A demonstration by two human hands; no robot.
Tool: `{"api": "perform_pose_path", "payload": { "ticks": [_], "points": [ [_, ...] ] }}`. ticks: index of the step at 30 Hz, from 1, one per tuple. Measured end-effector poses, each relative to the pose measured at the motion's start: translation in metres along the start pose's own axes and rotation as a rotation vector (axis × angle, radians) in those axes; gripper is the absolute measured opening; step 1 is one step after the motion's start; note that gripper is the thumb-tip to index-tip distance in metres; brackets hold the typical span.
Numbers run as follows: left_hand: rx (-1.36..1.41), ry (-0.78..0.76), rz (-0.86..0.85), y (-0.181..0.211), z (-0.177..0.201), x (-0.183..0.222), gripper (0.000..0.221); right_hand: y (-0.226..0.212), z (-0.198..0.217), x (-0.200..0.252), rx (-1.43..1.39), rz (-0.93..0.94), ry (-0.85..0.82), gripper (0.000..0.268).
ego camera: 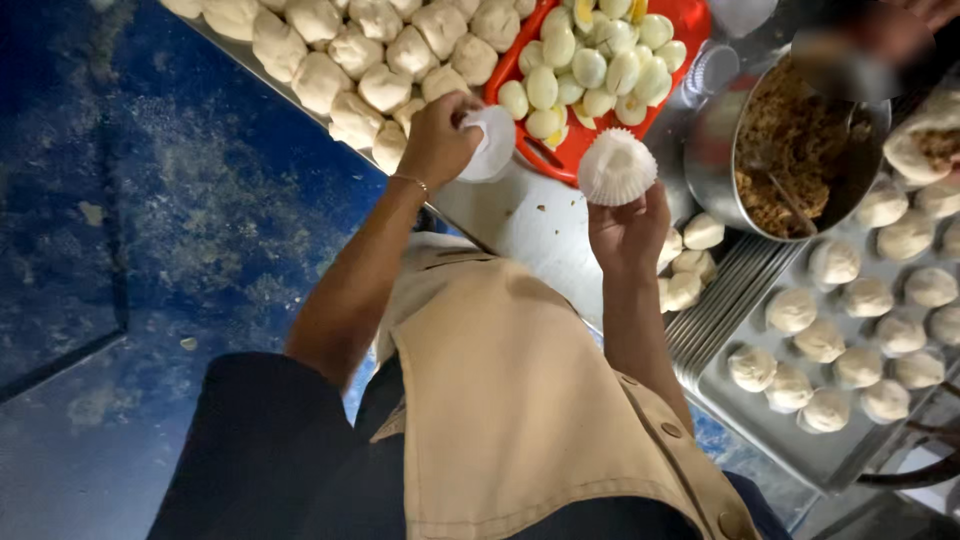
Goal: The person prepares food items by flattening dough portions by hand, adding a meat filling using a spoon, and placing an egg slice inside before pinching the dough closed and placing them onto a tray.
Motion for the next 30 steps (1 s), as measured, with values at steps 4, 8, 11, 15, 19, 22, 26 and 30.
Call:
{"api": "perform_pose_path", "payload": {
  "ticks": [4,8,11,15,19,22,26,30],
  "points": [
    [-0.374,-0.074,-0.178,0.000,-0.012,-0.009,0.050,0.003,0.014,0.007,0.028,0.028,-0.024,0.046],
    [-0.647,0.123,-0.527,0.034,-0.014,0.001,0.062,-0.003,-0.004,0.020,0.299,0.116,-0.132,0.046],
    [0.024,0.046,-0.406,0.066,-0.036,0.030,0.043,-0.004,-0.044,0.039,0.642,0.306,-0.073,0.043],
    [0.849,-0.253,-0.257,0.083,-0.111,0.033,0.039,0.011,-0.116,0.057,1.139,0.645,-0.215,0.047],
    [1.480,-0.490,0.028,0.092,-0.117,0.020,0.045,0.013,-0.165,0.082,1.668,0.805,-0.298,0.055],
    [1.666,-0.715,0.089,0.122,-0.088,0.022,0.059,-0.002,-0.177,0.100,1.901,0.976,-0.252,0.065],
    [1.720,-0.817,0.146,0.143,-0.066,0.030,0.064,-0.019,-0.177,0.118,1.857,1.157,-0.353,0.072],
    [1.742,-0.757,0.372,0.145,-0.076,0.032,0.064,-0.005,-0.167,0.104,2.065,0.970,-0.476,0.080]
  ]
}}
Point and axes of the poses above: each hand's wrist, its own x-axis away from the middle knuckle, its own z-axis out of the back of the hand, y = z × x, the point moved 2 cm from there along -x, towards the middle knuckle, and after that the axes turned 2 degrees about -x, right-handed, at the moved point
